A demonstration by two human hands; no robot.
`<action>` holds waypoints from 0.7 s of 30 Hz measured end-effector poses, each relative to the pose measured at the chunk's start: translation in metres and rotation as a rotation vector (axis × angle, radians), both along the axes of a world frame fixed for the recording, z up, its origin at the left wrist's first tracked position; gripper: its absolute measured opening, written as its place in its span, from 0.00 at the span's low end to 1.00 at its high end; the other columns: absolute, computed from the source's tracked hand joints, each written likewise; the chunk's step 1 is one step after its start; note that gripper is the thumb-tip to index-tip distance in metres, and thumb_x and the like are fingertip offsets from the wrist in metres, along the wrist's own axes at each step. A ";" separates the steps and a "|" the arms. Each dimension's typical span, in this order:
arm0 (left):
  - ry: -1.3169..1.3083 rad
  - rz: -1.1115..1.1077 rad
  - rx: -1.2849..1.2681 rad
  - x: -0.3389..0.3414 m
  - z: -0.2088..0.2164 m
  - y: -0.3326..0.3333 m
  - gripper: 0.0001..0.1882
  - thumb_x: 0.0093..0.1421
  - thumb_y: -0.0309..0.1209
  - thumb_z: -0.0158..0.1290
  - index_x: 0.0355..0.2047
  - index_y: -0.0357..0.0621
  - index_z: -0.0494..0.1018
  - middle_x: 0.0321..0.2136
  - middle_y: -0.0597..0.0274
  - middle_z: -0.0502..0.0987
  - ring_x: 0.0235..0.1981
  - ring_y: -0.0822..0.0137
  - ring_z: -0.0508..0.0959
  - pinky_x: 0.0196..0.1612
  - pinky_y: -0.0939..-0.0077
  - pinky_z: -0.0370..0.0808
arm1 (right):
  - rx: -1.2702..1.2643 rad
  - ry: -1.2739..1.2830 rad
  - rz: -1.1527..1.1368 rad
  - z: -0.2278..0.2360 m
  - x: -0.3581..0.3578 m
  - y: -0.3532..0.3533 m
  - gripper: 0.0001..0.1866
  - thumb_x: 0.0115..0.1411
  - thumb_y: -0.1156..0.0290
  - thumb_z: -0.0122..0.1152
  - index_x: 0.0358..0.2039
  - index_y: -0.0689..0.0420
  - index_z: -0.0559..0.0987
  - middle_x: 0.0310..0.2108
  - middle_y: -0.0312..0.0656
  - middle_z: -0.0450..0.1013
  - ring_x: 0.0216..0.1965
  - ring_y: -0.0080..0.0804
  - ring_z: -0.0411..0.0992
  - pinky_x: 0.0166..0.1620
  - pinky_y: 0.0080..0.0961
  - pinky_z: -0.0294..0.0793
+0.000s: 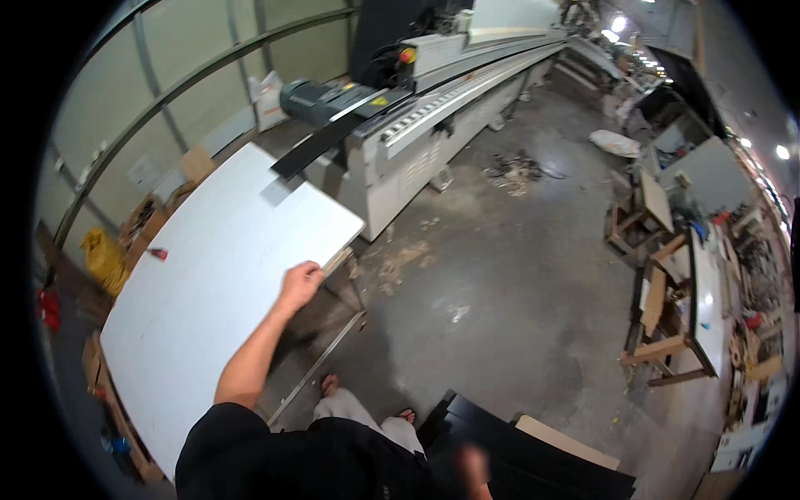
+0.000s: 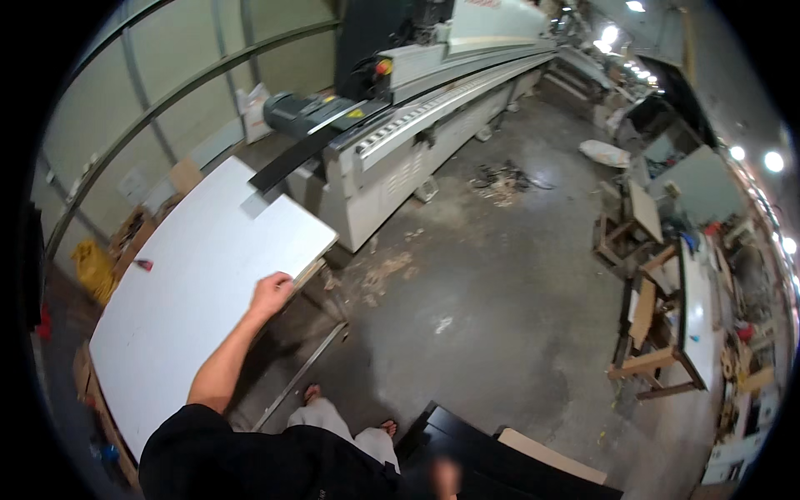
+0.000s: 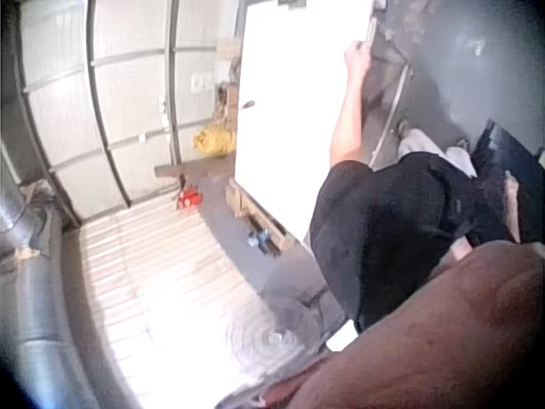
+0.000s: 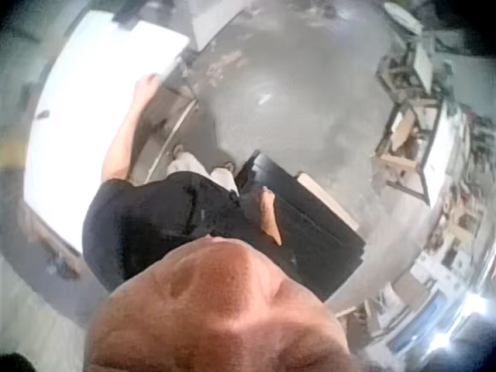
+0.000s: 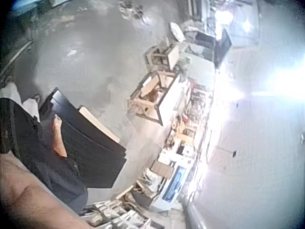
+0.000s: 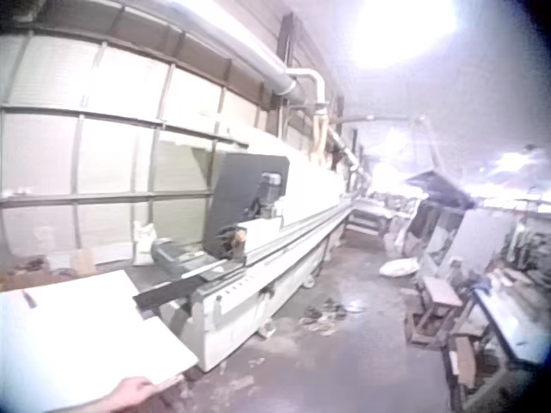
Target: The person picks up a long black board from a work table and places it onto a stack of similar boards on the floor, repeating this action for several boards.
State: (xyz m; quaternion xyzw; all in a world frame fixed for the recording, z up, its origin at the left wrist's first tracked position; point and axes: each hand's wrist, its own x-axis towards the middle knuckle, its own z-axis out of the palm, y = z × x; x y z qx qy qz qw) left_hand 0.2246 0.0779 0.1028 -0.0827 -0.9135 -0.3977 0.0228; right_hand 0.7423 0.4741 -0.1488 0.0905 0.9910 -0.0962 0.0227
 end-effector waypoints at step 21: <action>-0.125 0.083 -0.723 -0.174 0.050 -0.146 0.53 0.48 0.59 0.53 0.64 0.45 0.41 0.63 0.38 0.41 0.64 0.44 0.40 0.62 0.45 0.35 | -0.568 0.237 -0.210 0.005 -0.048 -0.202 0.03 0.52 0.74 0.53 0.26 0.57 0.75 0.21 0.42 0.68 0.22 0.37 0.67 0.26 0.32 0.68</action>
